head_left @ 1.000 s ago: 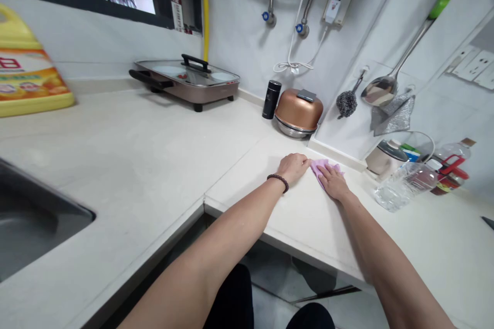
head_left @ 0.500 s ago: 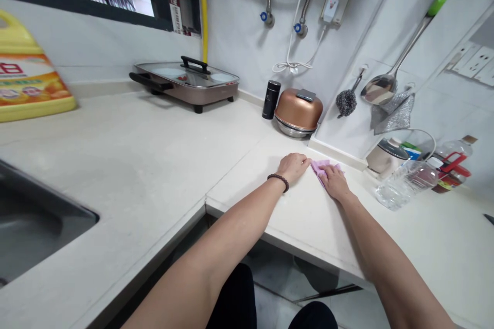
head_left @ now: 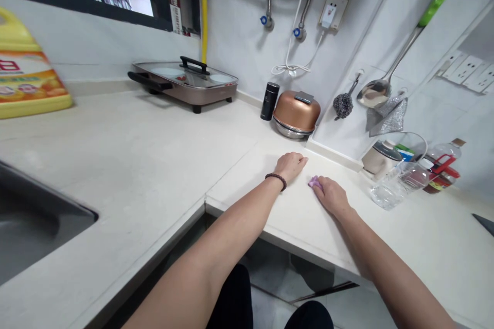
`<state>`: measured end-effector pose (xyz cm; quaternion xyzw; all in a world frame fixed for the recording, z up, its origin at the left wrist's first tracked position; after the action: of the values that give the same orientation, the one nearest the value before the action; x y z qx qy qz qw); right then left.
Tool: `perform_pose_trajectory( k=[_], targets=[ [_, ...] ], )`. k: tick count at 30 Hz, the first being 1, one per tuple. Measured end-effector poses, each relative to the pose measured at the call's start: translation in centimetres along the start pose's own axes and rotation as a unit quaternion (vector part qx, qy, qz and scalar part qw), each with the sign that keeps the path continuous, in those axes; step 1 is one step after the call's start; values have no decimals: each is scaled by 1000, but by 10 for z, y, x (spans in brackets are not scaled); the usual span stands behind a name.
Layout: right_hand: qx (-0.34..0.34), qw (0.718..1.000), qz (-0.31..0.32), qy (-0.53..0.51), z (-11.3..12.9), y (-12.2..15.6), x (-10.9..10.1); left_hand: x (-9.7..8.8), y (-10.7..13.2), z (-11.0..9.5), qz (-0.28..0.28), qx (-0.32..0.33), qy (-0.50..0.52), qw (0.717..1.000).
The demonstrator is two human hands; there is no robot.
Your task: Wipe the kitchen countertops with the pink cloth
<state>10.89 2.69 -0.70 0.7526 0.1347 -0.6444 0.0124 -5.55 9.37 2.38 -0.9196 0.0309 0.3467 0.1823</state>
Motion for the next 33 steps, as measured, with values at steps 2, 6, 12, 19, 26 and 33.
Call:
perform_pose_trajectory(
  k=[2,6,12,19,26,33],
  targets=[
    [-61,998,2,-21,22,24,-6,-3,-1,0,-14,2,19,1000],
    [-175,983,18,-49,68,69,-17,-18,-1,3,-83,-10,107,991],
    [-143,989,25,-10,81,36,-15,-36,1,12,-202,-32,247,947],
    [-12,999,29,29,51,-72,1,-35,2,15,-230,-43,319,918],
    [71,996,49,33,18,-144,17,-35,3,17,-253,-15,428,867],
    [70,996,40,33,22,-150,13,-40,3,19,-274,6,458,845]
  ],
)
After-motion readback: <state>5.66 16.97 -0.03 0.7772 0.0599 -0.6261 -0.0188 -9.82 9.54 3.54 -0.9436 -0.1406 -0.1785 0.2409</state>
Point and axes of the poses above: each hand's wrist, its own y-axis away from the middle knuckle, its own x-axis out of the palm, z = x × y, the point moved 8 cm from there along -y, towards the middle knuckle, and after that the axes turned 9 degrees about y, right-handed, at the moved point
